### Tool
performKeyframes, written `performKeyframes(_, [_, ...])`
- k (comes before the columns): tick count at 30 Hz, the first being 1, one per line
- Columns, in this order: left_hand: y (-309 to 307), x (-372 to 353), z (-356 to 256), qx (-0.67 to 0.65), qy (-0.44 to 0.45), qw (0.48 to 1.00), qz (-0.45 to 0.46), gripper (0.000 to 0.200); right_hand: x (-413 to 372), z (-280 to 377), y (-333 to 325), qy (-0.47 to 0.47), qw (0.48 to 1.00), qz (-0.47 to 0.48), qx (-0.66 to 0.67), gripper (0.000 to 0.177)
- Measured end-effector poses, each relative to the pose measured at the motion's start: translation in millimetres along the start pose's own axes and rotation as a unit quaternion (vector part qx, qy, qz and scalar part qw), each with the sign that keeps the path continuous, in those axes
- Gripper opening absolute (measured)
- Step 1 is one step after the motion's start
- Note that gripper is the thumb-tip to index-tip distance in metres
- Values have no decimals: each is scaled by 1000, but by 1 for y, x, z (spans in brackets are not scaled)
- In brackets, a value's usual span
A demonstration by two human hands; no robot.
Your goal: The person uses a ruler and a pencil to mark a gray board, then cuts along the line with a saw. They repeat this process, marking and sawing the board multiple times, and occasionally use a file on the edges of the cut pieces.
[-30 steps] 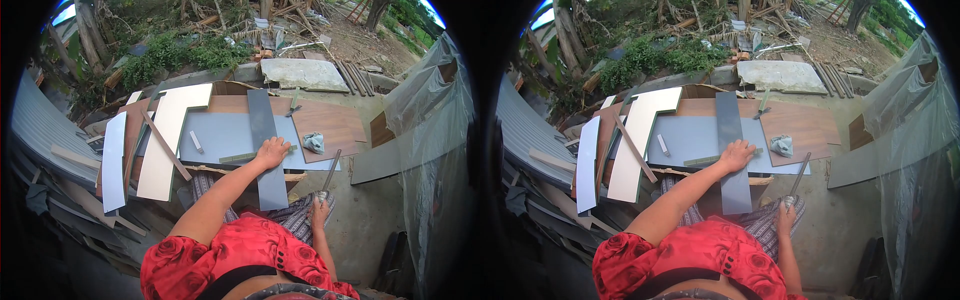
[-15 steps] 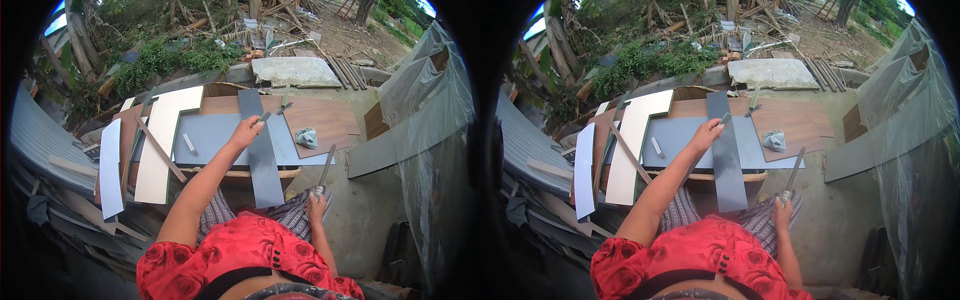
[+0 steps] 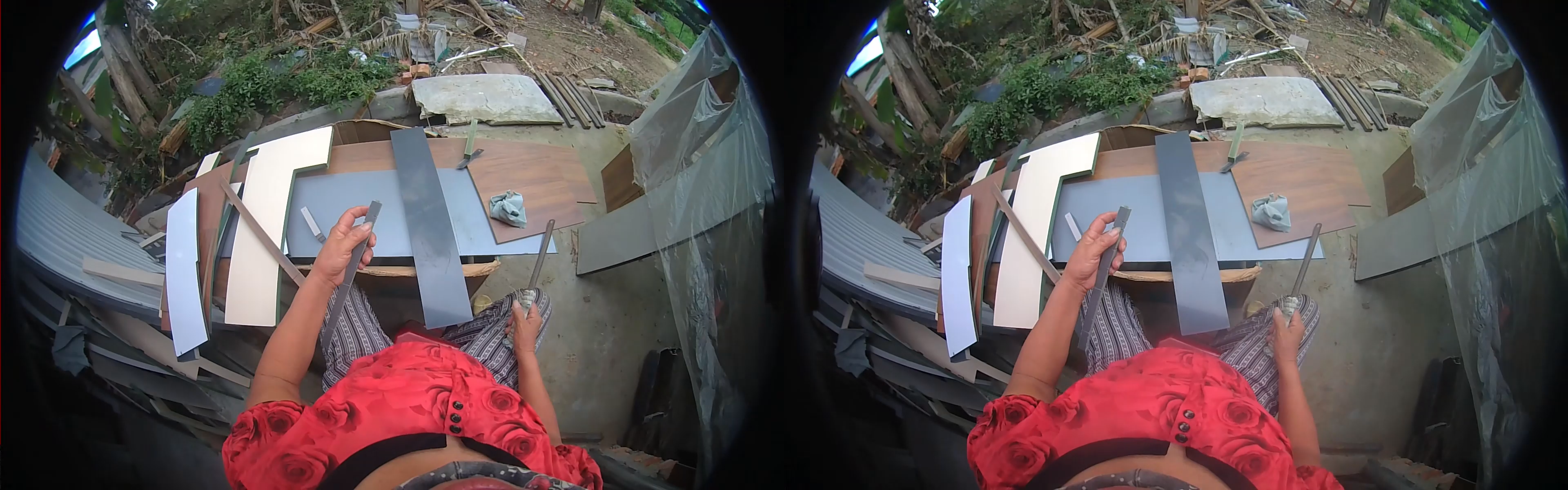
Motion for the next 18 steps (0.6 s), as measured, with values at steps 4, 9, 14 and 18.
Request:
performKeyframes(4, [-11, -9, 4, 17, 1, 1000, -20, 31, 0, 0, 1, 11, 1000, 6, 12, 15])
performKeyframes(9, [-13, -15, 6, 79, 30, 996, -39, 23, 3, -3, 0, -5, 1000, 2, 8, 15])
performKeyframes(14, [-10, -23, 3, 57, 31, 995, -69, 31, 2, -3, -1, 3, 1000, 1, 1, 15])
performKeyframes(18, [-17, -25, 8, 74, 9, 995, -72, 39, 1, 0, 0, 4, 1000, 2, -3, 15])
Point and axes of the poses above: each hand's wrist, its own x-axis towards the middle knuckle, its own y-axis out of the palm, z = x × y, the point moved 4 cm from there along x, towards the middle knuckle, and after that the axes turned 10 degrees about y, right-handed, at the moved point
